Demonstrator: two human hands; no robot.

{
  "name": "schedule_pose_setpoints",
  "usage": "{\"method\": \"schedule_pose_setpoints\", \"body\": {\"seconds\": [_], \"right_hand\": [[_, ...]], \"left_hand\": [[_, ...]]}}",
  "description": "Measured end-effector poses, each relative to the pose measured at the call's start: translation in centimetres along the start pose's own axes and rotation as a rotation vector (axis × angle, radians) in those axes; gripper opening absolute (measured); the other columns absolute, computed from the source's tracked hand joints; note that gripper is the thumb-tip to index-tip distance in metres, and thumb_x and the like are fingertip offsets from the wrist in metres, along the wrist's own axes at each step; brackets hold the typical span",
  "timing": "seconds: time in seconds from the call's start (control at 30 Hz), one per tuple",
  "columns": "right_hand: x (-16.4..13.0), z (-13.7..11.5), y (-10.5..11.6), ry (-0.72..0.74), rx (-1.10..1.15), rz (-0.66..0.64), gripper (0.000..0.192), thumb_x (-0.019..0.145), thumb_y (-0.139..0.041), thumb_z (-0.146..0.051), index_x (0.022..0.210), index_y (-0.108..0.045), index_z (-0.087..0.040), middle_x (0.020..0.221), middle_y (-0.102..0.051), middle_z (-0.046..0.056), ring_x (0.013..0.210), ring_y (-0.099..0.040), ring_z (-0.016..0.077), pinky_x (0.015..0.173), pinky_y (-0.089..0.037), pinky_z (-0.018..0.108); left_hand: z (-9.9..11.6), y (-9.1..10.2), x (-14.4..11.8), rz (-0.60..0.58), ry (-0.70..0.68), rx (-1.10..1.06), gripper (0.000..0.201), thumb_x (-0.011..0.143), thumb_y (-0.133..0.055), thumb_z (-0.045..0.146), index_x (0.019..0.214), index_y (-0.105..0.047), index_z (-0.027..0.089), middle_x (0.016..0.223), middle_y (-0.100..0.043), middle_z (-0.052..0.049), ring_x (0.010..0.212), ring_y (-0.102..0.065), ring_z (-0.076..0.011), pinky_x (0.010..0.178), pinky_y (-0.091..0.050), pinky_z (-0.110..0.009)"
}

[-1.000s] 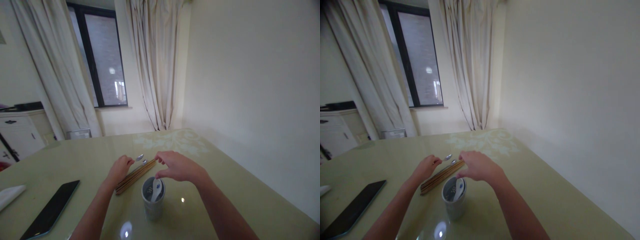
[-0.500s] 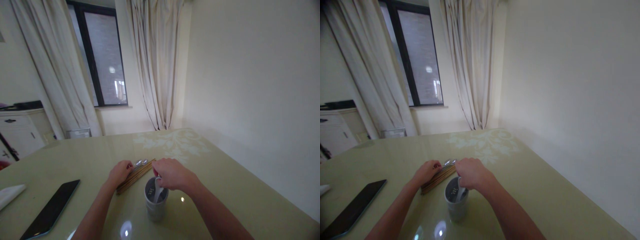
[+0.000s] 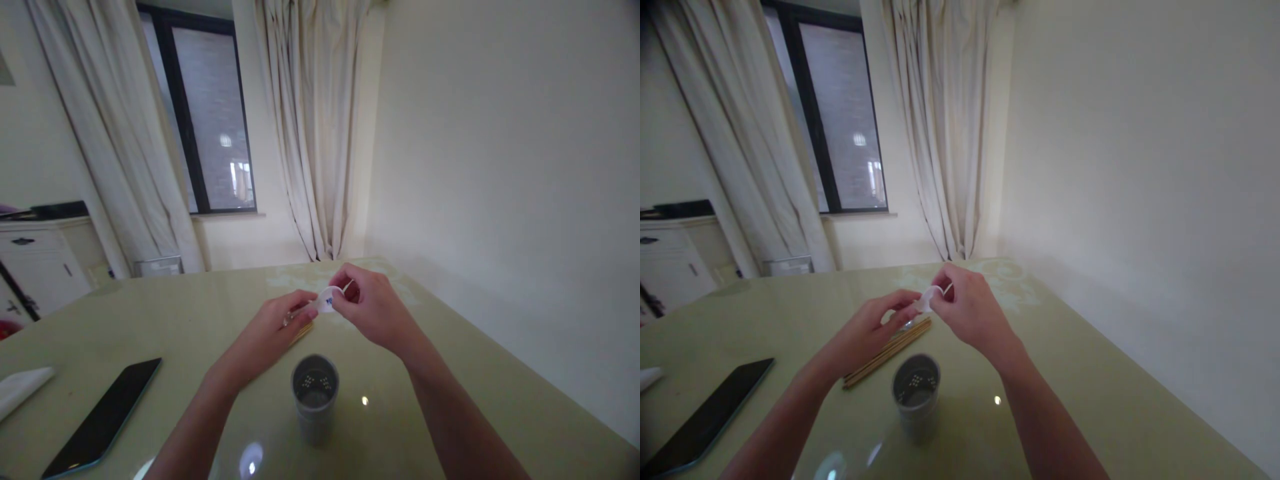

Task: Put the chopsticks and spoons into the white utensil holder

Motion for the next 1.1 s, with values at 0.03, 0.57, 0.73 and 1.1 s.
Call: {"method": "schedule_pose_setpoints", "body": {"seconds": [0.03, 0.57, 0.73, 1.1], "right_hand": [[0.1, 0.1, 0.0, -0.02, 0.059, 0.019, 0.004, 0.09, -0.067, -0.02, 0.088, -0.07, -0.02, 0.07, -0.072, -0.001, 0.061, -0.068, 0.015, 0.059, -0.048, 0.025], [-9.4, 11.9, -10.9, -0.286, 0.452, 0.043, 0.054, 0.102, -0.046, -0.07, 0.105, -0.068, -0.021, 0.099, -0.073, 0.008, 0.075, -0.068, 0.0193, 0.062, -0.051, 0.03], [-9.5, 14.5, -13.9, -0.395, 0.611, 0.026, 0.069, 0.093, -0.045, -0.085, 0.093, -0.068, -0.02, 0.093, -0.07, 0.007, 0.066, -0.064, 0.0173, 0.055, -0.048, 0.028], [-9.5, 15.7, -14.7, -0.41, 0.629, 0.048, 0.07, 0.094, -0.045, -0.084, 0.088, -0.07, -0.019, 0.081, -0.069, 0.005, 0.059, -0.059, 0.0158, 0.056, -0.046, 0.028]], "left_hand": [[0.4, -0.2, 0.1, 0.015, -0.004, 0.024, 0.032, 0.104, -0.054, 0.044, 0.125, -0.071, 0.026, 0.114, -0.081, -0.005, 0.1, -0.073, -0.0225, 0.089, -0.055, -0.032], [-19.3, 2.1, -4.1, -0.038, 0.712, 0.731, 0.023, 0.103, -0.052, 0.03, 0.118, -0.066, 0.019, 0.12, -0.077, -0.016, 0.108, -0.074, -0.0308, 0.081, -0.05, -0.035], [-21.4, 2.3, -5.1, -0.053, 0.757, 0.78, 0.024, 0.102, -0.052, 0.028, 0.113, -0.071, 0.018, 0.122, -0.077, -0.016, 0.113, -0.073, -0.0296, 0.086, -0.052, -0.034], [-22.0, 2.5, -5.7, -0.07, 0.774, 0.803, 0.02, 0.093, -0.062, 0.025, 0.107, -0.075, 0.017, 0.118, -0.078, -0.019, 0.11, -0.075, -0.0359, 0.086, -0.054, -0.039]]}}
Point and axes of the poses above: each hand's wrist, its own x-axis towards the middle knuckle, its own y-axis out of the back of the hand, z = x × y, the point moved 7 cm from there along x, towards the middle knuckle
